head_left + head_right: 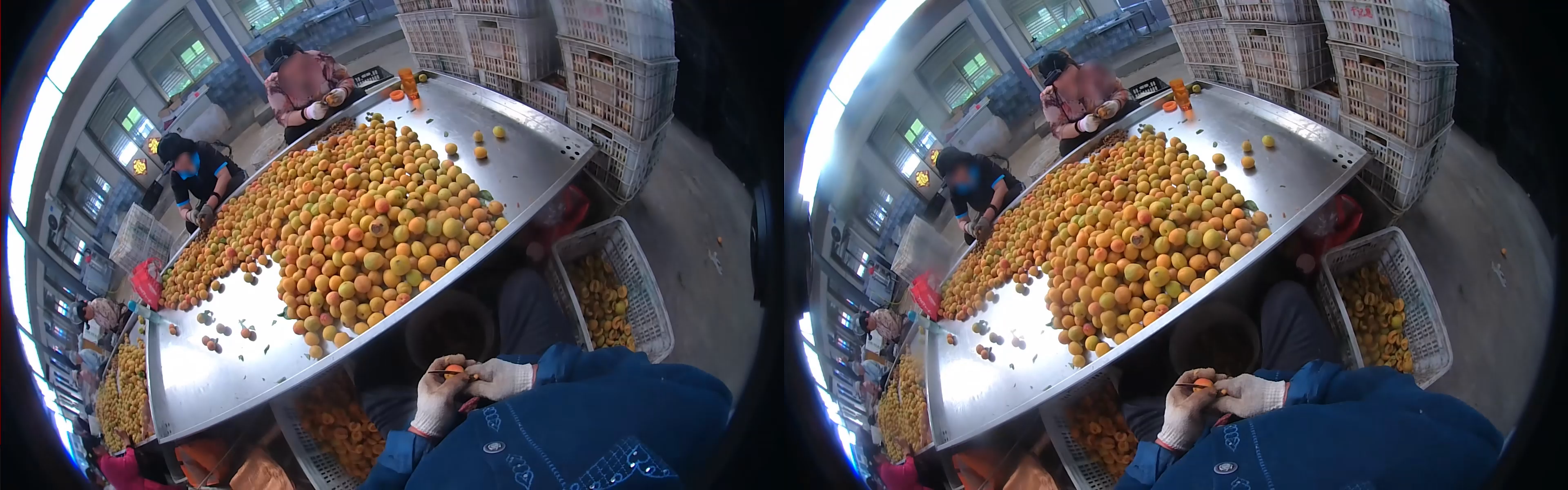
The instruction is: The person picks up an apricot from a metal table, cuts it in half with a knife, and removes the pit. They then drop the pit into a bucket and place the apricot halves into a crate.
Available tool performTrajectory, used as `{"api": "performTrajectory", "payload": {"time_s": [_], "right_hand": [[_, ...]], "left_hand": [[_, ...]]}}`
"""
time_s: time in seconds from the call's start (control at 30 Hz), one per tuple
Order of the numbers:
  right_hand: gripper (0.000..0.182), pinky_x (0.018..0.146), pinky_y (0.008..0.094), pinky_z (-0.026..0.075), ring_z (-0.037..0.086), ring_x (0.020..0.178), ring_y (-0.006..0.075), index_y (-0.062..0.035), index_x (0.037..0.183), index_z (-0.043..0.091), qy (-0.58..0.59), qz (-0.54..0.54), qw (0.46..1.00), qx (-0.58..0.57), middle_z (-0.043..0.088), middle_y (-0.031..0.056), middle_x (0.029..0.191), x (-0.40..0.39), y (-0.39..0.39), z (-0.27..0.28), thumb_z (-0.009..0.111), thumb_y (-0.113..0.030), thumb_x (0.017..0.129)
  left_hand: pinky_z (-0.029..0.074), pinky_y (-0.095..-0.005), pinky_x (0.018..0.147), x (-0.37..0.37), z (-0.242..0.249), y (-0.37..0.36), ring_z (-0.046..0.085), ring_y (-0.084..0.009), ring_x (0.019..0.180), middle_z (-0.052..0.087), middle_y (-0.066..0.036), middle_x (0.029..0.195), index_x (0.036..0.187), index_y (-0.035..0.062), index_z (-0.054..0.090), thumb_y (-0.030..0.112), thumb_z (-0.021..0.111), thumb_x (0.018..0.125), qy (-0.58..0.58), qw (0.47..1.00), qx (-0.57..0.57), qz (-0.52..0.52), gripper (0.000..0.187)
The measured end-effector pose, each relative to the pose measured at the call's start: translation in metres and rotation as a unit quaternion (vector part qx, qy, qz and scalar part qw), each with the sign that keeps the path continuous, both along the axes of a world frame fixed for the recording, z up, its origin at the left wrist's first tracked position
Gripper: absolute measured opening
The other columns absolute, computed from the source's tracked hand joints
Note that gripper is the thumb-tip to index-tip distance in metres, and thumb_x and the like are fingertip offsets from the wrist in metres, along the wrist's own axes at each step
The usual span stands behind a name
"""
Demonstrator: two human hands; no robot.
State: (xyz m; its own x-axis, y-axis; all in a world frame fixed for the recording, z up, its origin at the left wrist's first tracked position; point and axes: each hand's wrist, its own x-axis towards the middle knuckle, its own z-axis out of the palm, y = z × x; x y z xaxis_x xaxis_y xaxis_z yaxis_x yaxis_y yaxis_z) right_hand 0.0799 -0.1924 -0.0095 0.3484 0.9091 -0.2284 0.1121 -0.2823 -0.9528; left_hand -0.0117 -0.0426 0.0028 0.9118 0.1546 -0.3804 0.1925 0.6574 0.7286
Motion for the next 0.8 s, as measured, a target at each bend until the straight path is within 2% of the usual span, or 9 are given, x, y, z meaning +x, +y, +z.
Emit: {"api": "performTrajectory", "payload": {"time_s": [0.27,0.33,0.43,0.5,0.6,0.67,0.7,0.77,0.8], "right_hand": [[0.04,0.069,0.0445,0.053,0.066,0.077,0.0374,-0.0029,0.12,0.052,-0.222,-0.024,0.972,-0.066,0.066,0.0209,0.08,0.008,0.003,0.022,0.057,-0.026,0.088],[0.042,0.066,0.0455,0.053,0.066,0.072,0.0371,-0.0021,0.119,0.05,-0.307,0.016,0.946,-0.106,0.066,0.0185,0.076,0.014,0.006,0.031,0.058,-0.027,0.087],[0.042,0.064,0.0461,0.053,0.066,0.069,0.037,-0.0022,0.119,0.05,-0.347,0.006,0.935,-0.072,0.066,0.0175,0.075,0.017,0.009,0.019,0.059,-0.028,0.087],[0.042,0.065,0.0463,0.053,0.066,0.07,0.0382,-0.002,0.119,0.049,-0.349,-0.014,0.936,-0.031,0.066,0.0193,0.076,0.014,0.013,0.022,0.059,-0.028,0.088],[0.039,0.066,0.0476,0.053,0.065,0.071,0.0405,-0.0019,0.117,0.048,-0.25,-0.048,0.964,-0.069,0.066,0.0214,0.078,0.011,0.019,0.021,0.058,-0.028,0.089],[0.037,0.066,0.0495,0.052,0.064,0.072,0.0427,-0.002,0.115,0.048,-0.186,-0.057,0.981,-0.01,0.066,0.023,0.079,0.01,0.023,0.006,0.056,-0.029,0.09],[0.037,0.066,0.0495,0.052,0.064,0.072,0.0427,-0.002,0.115,0.048,-0.187,-0.049,0.981,-0.009,0.066,0.023,0.079,0.009,0.024,0.005,0.056,-0.029,0.09],[0.036,0.065,0.0505,0.051,0.064,0.072,0.0435,-0.0031,0.114,0.048,-0.237,-0.045,0.97,0.002,0.066,0.0231,0.078,0.012,0.03,0.004,0.054,-0.03,0.092],[0.033,0.064,0.05,0.051,0.064,0.071,0.0419,-0.0044,0.109,0.05,-0.269,-0.029,0.963,-0.016,0.066,0.0214,0.075,0.013,0.03,0.007,0.053,-0.032,0.092]], "left_hand": [[0.049,-0.0314,0.094,0.004,-0.003,-0.004,0.062,-0.0202,0.101,0.061,-0.016,0.116,0.119,0.0001,0.049,0.002,0.066,0.086,-0.025,0.999,0.026,0.034,0.037],[0.051,-0.0337,0.092,0.004,-0.008,-0.003,0.063,-0.0226,0.101,0.061,-0.019,0.117,0.12,0.0004,0.049,0.004,0.065,0.087,-0.041,0.993,0.103,0.041,0.037],[0.051,-0.0325,0.09,0.007,0.004,-0.004,0.062,-0.0204,0.098,0.062,-0.016,0.114,0.12,0.0006,0.05,0.004,0.066,0.086,-0.052,0.992,0.093,0.067,0.038],[0.051,-0.0321,0.09,0.007,0.007,-0.003,0.062,-0.0193,0.097,0.062,-0.014,0.111,0.121,0.0001,0.051,0.009,0.064,0.089,-0.058,0.992,0.076,0.08,0.036],[0.05,-0.0322,0.091,0.006,-0.002,0.002,0.062,-0.0197,0.099,0.062,-0.013,0.108,0.123,-0.0005,0.05,0.015,0.062,0.093,-0.021,0.997,0.017,0.072,0.036],[0.05,-0.0301,0.089,0.004,-0.008,0.004,0.062,-0.0181,0.097,0.062,-0.011,0.109,0.123,-0.0009,0.05,0.019,0.06,0.094,-0.012,0.997,0.021,0.073,0.037],[0.05,-0.0301,0.089,0.003,-0.011,0.004,0.062,-0.0181,0.097,0.062,-0.011,0.109,0.123,-0.0009,0.05,0.019,0.06,0.094,-0.013,0.996,0.021,0.081,0.037],[0.05,-0.028,0.087,0.005,-0.014,0.005,0.061,-0.0155,0.095,0.062,-0.009,0.108,0.123,-0.0002,0.053,0.018,0.061,0.094,-0.034,0.987,0.14,0.077,0.035],[0.049,-0.0269,0.088,0.005,-0.012,0.006,0.061,-0.0136,0.095,0.062,-0.008,0.109,0.122,0.0004,0.055,0.015,0.063,0.093,-0.04,0.987,0.131,0.082,0.034]]}}
